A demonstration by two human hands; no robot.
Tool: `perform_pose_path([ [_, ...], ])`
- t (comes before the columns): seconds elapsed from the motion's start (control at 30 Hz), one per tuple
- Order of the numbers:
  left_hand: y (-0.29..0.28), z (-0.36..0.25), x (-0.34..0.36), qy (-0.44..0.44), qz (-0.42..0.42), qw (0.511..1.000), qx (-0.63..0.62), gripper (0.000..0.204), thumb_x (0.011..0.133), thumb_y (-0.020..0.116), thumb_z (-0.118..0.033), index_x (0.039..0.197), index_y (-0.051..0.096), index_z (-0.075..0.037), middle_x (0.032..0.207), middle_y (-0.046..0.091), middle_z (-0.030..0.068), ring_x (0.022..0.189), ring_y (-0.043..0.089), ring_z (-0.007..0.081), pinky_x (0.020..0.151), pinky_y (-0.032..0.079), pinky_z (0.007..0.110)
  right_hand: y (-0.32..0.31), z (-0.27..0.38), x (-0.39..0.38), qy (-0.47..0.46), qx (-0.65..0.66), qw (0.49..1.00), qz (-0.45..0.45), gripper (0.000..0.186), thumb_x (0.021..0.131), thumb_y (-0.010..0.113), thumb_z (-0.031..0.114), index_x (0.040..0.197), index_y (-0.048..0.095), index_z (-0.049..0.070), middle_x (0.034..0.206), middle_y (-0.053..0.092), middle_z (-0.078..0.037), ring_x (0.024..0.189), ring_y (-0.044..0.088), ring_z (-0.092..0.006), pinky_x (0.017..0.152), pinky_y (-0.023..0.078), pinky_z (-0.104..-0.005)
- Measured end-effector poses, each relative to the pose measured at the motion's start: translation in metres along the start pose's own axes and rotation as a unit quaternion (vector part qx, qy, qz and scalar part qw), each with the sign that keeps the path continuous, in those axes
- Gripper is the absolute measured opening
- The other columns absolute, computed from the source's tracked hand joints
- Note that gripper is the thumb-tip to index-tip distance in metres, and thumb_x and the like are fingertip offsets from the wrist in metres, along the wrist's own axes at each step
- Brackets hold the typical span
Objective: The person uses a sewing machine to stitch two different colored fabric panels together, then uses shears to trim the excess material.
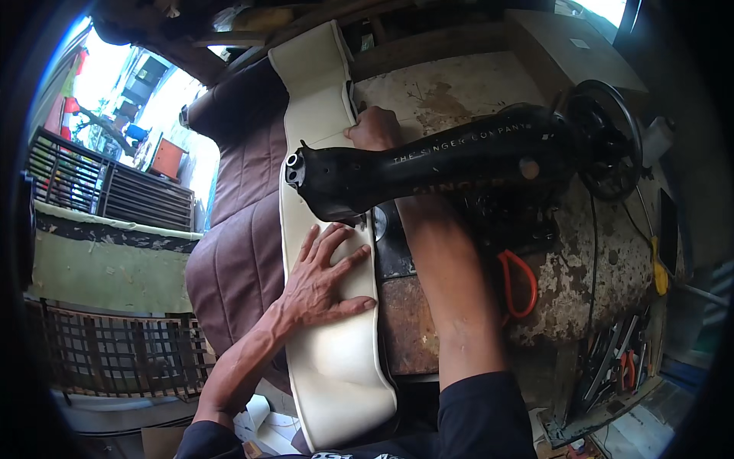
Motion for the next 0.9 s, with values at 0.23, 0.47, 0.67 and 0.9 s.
perform_pose_path([
  [0.23, -0.004, 0.013, 0.011, 0.134, -0.117, 0.983, 0.038, 0.054, 0.078, 0.085, -0.050, 0.121, 0.077, -0.019, 0.125, 0.059, 0.0109, 0.125, 0.055, 0.0344, 0.109, 0.040, 0.057, -0.006, 0.009, 0.016, 0.064, 0.097, 0.993, 0.026, 0.028, 0.089, 0.081, 0.024, 0.094, 0.078, -0.004, 0.069, 0.074, -0.015, 0.059, 0.073, -0.0221, 0.063, 0.059, -0.0377],
  [0.47, -0.009, 0.024, 0.019, 0.156, -0.133, 0.979, 0.016, 0.044, 0.081, 0.083, -0.043, 0.115, 0.076, -0.017, 0.121, 0.062, 0.0065, 0.117, 0.056, 0.0313, 0.109, 0.043, 0.056, -0.001, 0.011, 0.031, 0.053, 0.097, 0.993, 0.036, 0.028, 0.090, 0.075, 0.026, 0.083, 0.077, -0.001, 0.063, 0.073, -0.012, 0.063, 0.076, -0.0234, 0.072, 0.062, -0.0348],
  [0.67, -0.006, 0.034, 0.031, 0.169, -0.133, 0.976, -0.022, 0.033, 0.081, 0.084, -0.041, 0.104, 0.078, -0.018, 0.121, 0.064, 0.0055, 0.114, 0.057, 0.0299, 0.104, 0.043, 0.053, -0.003, 0.007, 0.045, 0.040, 0.052, 0.998, 0.017, 0.027, 0.090, 0.075, 0.025, 0.081, 0.076, -0.001, 0.064, 0.074, -0.013, 0.063, 0.076, -0.0233, 0.072, 0.062, -0.0339],
  [0.9, -0.004, 0.042, 0.033, 0.195, -0.140, 0.971, -0.017, 0.036, 0.080, 0.084, -0.041, 0.107, 0.078, -0.017, 0.126, 0.063, 0.0087, 0.113, 0.059, 0.0323, 0.100, 0.042, 0.052, 0.006, 0.004, 0.049, 0.070, 0.088, 0.993, 0.036, 0.030, 0.088, 0.075, 0.027, 0.081, 0.076, -0.002, 0.075, 0.077, -0.018, 0.076, 0.078, -0.0305, 0.080, 0.062, -0.0384],
])
Point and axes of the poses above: each hand's wrist, its own x-axis towards the middle knuckle, its own y-axis out of the palm, z = x × y, the point moved 4 cm from there along x, towards the middle knuckle
